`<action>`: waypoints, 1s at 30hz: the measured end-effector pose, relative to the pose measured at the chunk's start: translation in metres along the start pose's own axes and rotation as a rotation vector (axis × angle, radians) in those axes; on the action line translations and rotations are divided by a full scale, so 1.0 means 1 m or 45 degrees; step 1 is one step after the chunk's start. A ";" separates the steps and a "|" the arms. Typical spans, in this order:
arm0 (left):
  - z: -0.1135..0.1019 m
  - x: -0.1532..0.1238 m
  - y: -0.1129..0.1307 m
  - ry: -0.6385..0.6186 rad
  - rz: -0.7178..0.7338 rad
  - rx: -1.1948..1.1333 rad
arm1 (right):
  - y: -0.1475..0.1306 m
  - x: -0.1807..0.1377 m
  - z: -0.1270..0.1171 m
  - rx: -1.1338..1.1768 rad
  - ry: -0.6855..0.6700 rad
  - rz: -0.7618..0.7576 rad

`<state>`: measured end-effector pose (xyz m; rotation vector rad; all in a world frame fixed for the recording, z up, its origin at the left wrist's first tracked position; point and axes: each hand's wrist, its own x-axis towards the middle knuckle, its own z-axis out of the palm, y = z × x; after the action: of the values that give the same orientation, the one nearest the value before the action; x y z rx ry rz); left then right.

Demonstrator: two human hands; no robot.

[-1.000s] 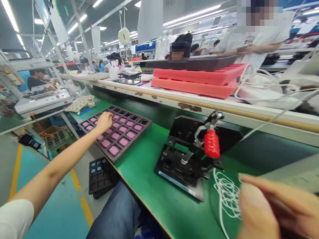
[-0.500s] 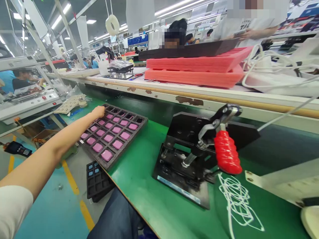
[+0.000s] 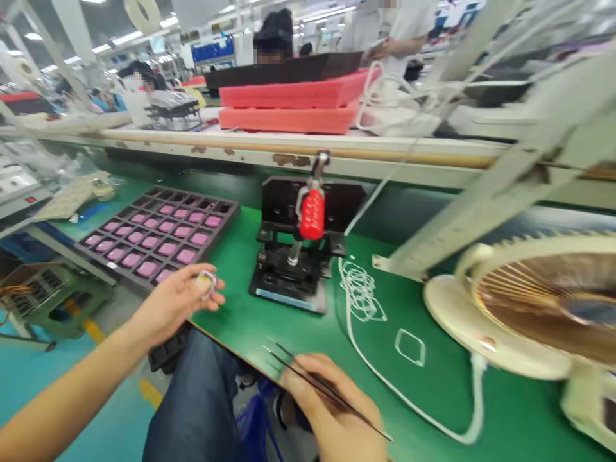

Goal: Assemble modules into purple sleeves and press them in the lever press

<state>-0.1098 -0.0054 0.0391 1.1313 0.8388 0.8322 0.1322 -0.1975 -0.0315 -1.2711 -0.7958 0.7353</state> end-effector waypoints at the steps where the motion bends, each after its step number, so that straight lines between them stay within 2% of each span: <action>1: 0.023 -0.015 -0.015 -0.075 -0.081 -0.063 | -0.007 -0.001 0.008 -0.044 -0.014 -0.142; 3: 0.061 -0.038 -0.037 -0.188 -0.227 -0.156 | -0.017 -0.002 0.019 -0.160 -0.027 -0.428; 5: 0.086 -0.051 -0.049 -0.249 -0.314 -0.196 | -0.020 -0.005 0.022 -0.234 -0.066 -0.618; 9: 0.109 -0.059 -0.058 -0.254 -0.349 -0.199 | -0.013 -0.017 0.010 -0.248 -0.120 -0.744; 16: 0.122 -0.066 -0.059 -0.199 -0.328 -0.134 | -0.005 -0.025 0.000 -0.275 -0.087 -0.765; 24: 0.121 -0.070 -0.061 -0.159 -0.276 -0.077 | 0.002 -0.025 -0.005 -0.355 -0.177 -0.856; 30: 0.122 -0.070 -0.063 -0.149 -0.263 -0.077 | 0.002 -0.028 -0.007 -0.393 -0.161 -0.819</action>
<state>-0.0246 -0.1311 0.0137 1.0110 0.8124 0.6105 0.1233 -0.2239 -0.0373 -1.1430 -1.3747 0.1738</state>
